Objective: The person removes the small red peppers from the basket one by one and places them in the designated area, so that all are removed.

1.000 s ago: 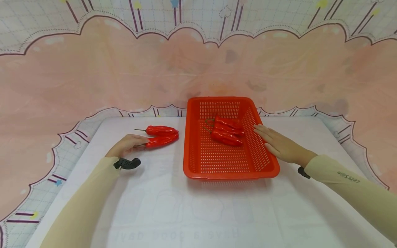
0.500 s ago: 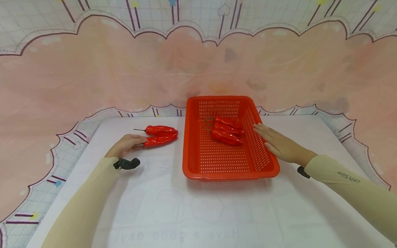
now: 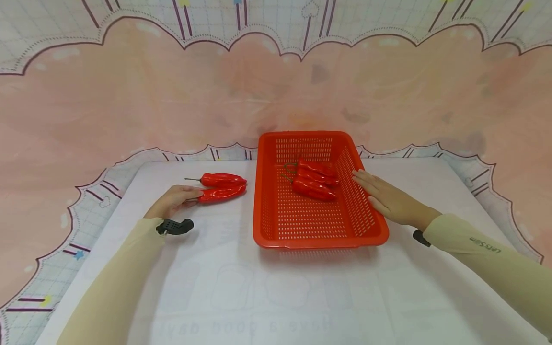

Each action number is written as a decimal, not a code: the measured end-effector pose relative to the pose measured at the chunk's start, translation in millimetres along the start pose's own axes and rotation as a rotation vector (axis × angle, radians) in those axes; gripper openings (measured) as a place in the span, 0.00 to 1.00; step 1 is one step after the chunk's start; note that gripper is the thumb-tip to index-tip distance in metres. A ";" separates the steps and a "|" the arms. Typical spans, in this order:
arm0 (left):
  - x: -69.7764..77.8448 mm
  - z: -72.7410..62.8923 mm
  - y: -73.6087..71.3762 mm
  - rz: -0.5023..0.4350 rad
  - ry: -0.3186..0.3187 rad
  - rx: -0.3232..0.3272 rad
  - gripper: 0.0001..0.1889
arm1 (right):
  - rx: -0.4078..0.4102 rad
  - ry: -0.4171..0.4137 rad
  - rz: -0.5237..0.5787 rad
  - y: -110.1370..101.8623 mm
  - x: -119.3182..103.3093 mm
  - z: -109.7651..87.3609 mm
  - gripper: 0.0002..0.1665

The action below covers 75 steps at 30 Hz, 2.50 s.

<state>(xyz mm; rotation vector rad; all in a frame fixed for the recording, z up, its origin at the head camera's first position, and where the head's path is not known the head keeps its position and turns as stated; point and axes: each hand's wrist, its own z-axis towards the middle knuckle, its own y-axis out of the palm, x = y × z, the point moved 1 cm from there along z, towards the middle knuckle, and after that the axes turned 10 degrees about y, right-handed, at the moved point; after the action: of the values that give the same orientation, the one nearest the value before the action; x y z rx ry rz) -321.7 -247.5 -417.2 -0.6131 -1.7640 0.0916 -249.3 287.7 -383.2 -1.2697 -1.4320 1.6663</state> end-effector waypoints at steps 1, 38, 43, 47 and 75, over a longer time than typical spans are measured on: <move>0.0 0.1 -0.7 0.004 0.003 -0.002 0.29 | 0.002 0.000 -0.001 -0.1 0.0 0.2 0.37; -0.8 -23.7 -32.5 0.052 0.072 0.010 0.30 | -0.030 0.013 -0.026 -5.7 -6.7 -1.8 0.38; 2.5 -25.0 -38.4 0.012 0.082 0.012 0.30 | -0.032 0.015 -0.026 -5.0 -6.6 -2.3 0.37; 4.4 -24.3 -40.4 -0.035 0.080 0.009 0.29 | -0.032 0.017 -0.026 -4.6 -6.1 -2.2 0.37; 27.8 -26.3 -23.2 -0.049 0.190 -0.018 0.32 | -0.013 0.018 -0.023 -3.7 -6.0 -3.0 0.37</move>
<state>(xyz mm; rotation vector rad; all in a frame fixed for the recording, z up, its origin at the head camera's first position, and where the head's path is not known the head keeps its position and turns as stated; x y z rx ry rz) -309.9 -261.6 -376.4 -0.5718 -1.5962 -0.0160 -244.8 284.4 -377.8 -1.2681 -1.4430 1.6290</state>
